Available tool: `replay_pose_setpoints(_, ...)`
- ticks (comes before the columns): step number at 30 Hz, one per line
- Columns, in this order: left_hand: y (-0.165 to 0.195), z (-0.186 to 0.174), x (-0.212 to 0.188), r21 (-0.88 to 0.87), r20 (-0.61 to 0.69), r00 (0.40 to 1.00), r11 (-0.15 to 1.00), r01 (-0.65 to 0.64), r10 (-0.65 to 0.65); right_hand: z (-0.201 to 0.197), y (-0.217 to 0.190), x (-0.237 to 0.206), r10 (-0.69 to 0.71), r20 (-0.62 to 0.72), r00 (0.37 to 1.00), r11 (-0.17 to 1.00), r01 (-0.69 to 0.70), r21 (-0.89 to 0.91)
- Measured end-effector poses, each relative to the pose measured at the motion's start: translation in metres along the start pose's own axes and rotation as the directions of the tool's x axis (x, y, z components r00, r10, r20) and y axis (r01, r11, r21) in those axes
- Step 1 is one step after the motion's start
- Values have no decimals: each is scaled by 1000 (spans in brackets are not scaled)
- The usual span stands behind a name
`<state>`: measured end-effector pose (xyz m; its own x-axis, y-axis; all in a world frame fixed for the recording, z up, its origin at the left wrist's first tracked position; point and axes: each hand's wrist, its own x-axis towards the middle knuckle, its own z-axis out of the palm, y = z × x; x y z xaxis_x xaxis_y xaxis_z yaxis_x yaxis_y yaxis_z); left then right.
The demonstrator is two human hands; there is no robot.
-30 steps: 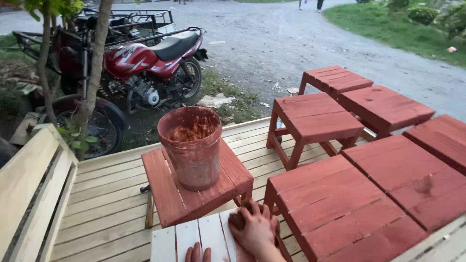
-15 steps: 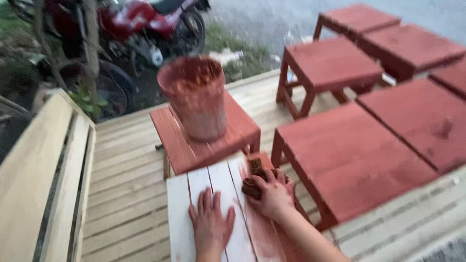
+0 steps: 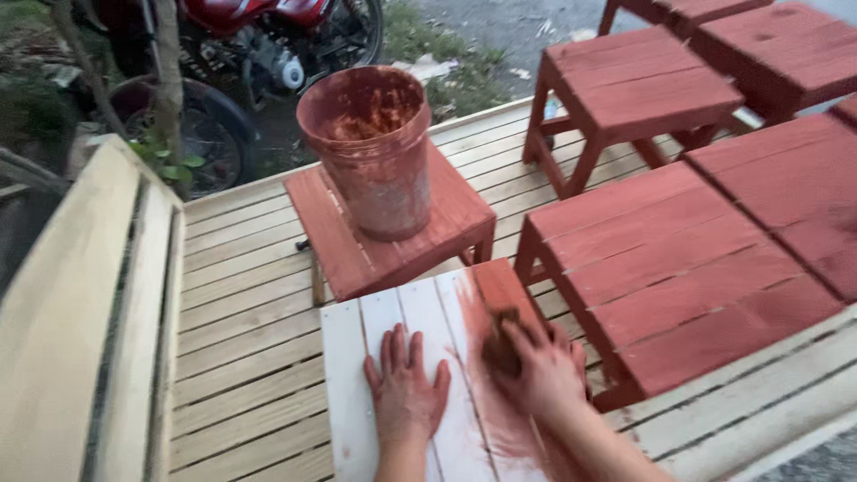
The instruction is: The person rubs red wood stain into the slatted top of a small wooden stool using a dark cloth, wiping back and forth across the planks. They occasionally reposition the stool and the stain bucket, and at the end they fold and wring the staining cloth.
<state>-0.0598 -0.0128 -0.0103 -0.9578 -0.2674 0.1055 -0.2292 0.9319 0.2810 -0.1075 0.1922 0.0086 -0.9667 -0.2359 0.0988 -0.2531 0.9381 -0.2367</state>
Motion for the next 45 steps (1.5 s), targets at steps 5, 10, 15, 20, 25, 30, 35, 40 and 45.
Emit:
replay_pose_setpoints(5, 0, -5, 1, -8, -8, 1000, 1000, -12, 12, 7, -24, 95, 56, -95, 994, 995, -48, 87)
replay_pose_setpoints(10, 1, -7, 1, 5, 71, 997, 999, 32, -32, 11, -32, 148, 157, 12, 988, 984, -157, 81)
replay_pose_setpoints(15, 0, -5, 1, 4, 6, 1000, 1000, 13, -13, 12, -24, 129, 46, -51, 998, 998, -45, 33)
replay_pose_setpoints(20, -2, 0, 0, 0, 6, 1000, 1000, 19, -19, 5, -7, 38, -21, -77, 997, 998, 26, 64)
replay_pose_setpoints(25, -1, 5, -2, 45, -27, 1000, 999, 9, -8, -8, 21, -61, -143, -111, 983, 982, 155, 107)
replay_pose_setpoints(30, -1, 6, -1, 47, -45, 999, 999, -1, 3, -13, 41, -121, -210, -236, 949, 962, 244, 122)
replay_pose_setpoints(35, 1, 3, -1, 42, -13, 1000, 999, 2, -1, -3, 45, -104, -180, -253, 951, 969, 215, 119)
replay_pose_setpoints(40, 4, -2, -3, 28, -23, 1000, 1000, -3, 4, 9, 28, -24, -35, -190, 981, 994, 55, 99)
replay_pose_setpoints(45, 2, -7, -1, -1, 12, 1000, 1000, -5, 5, 12, 2, 78, 69, -157, 985, 996, -59, 68)
